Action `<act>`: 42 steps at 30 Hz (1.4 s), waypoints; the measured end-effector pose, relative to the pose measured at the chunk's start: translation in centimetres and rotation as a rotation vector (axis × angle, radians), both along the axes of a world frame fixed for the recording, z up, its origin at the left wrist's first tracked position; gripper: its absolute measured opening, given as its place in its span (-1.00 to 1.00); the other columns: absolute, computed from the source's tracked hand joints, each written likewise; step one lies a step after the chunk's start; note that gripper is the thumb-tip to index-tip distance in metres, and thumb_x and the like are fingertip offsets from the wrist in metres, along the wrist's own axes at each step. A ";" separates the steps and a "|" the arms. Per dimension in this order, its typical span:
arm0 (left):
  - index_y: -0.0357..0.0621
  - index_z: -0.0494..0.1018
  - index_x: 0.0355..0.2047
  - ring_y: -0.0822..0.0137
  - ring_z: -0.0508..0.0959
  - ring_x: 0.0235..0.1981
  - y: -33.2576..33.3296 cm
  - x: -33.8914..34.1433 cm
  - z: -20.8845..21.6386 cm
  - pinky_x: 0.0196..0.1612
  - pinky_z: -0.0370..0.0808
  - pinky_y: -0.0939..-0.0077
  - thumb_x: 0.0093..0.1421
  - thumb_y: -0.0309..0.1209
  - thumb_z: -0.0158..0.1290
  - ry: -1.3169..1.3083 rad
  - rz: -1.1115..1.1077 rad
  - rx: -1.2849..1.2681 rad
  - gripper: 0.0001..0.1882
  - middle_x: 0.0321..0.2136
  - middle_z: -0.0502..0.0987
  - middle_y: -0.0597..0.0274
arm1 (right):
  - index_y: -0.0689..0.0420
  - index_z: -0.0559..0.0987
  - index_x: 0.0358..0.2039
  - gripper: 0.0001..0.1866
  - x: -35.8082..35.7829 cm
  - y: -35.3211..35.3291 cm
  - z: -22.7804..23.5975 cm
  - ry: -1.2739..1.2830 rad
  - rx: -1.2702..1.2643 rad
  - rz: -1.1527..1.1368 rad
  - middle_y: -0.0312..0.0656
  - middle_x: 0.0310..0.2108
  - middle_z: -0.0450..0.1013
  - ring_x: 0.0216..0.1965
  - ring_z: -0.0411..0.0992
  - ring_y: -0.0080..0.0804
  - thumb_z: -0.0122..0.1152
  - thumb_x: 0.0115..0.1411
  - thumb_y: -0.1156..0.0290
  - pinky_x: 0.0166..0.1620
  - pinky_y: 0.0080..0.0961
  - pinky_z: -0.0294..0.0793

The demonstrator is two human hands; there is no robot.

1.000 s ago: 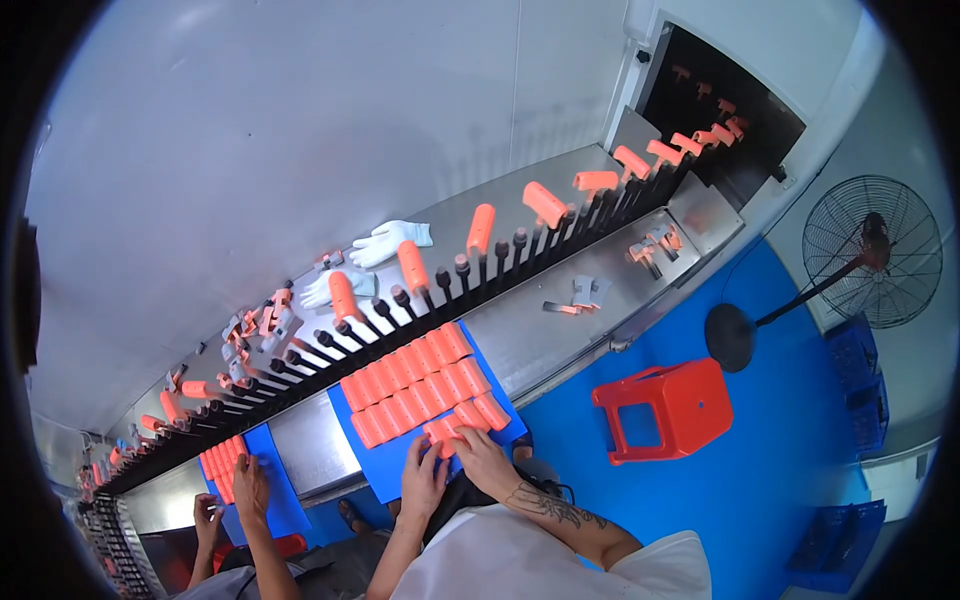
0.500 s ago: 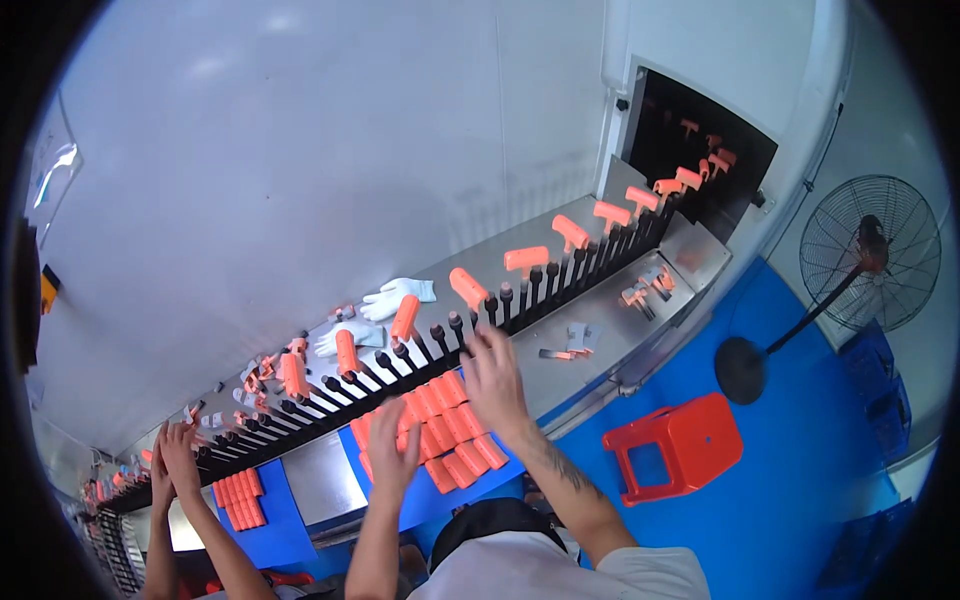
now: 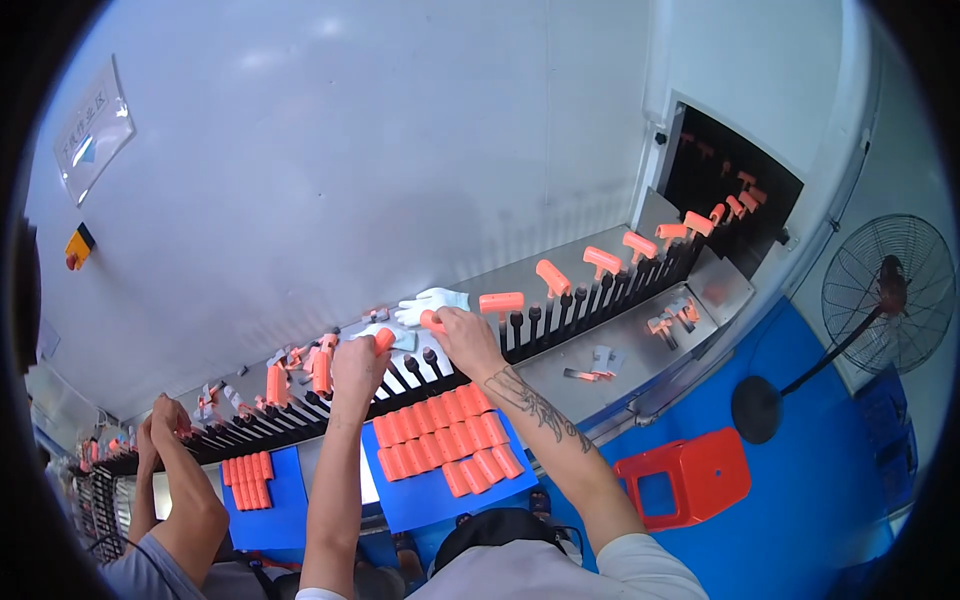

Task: Unloading orange plastic parts from a rotating assembly line and placing them onto a blue tray.

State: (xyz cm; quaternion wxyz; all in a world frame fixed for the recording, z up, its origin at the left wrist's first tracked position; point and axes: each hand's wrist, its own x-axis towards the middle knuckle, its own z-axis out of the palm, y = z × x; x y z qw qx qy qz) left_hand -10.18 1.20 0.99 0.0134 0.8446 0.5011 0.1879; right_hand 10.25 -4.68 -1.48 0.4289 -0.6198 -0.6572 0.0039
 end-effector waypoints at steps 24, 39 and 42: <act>0.04 0.62 -0.15 -0.10 0.40 0.05 -13.3 -15.5 -23.3 0.11 0.38 0.03 -0.10 -0.57 0.18 -0.146 -0.310 -0.268 -0.57 0.03 0.42 -0.02 | 0.19 0.51 -0.06 -0.65 -17.5 -14.3 -20.3 -0.132 -0.416 0.154 -0.07 0.07 0.40 -0.04 0.48 -0.13 0.18 0.10 0.43 -0.07 -0.34 0.57; -0.32 0.49 0.00 -0.06 0.48 0.09 -16.2 -10.3 -24.7 0.13 0.46 0.25 0.15 -0.51 0.21 -0.506 -0.160 -0.429 -0.61 0.12 0.39 -0.12 | 0.27 0.46 0.03 -0.47 -13.8 -15.0 -20.8 -0.174 -0.516 0.205 0.05 0.18 0.28 0.16 0.30 0.00 0.29 0.03 0.35 0.17 -0.16 0.36; -0.32 0.47 0.02 -0.06 0.47 0.09 -18.1 -10.1 -22.6 0.12 0.45 0.25 0.12 -0.49 0.23 -0.493 -0.107 -0.371 -0.56 0.12 0.38 -0.13 | 0.24 0.52 -0.08 -0.65 -12.8 -15.7 -18.2 -0.106 -0.377 0.148 -0.01 0.07 0.39 0.10 0.37 -0.08 0.21 0.15 0.34 0.15 -0.22 0.37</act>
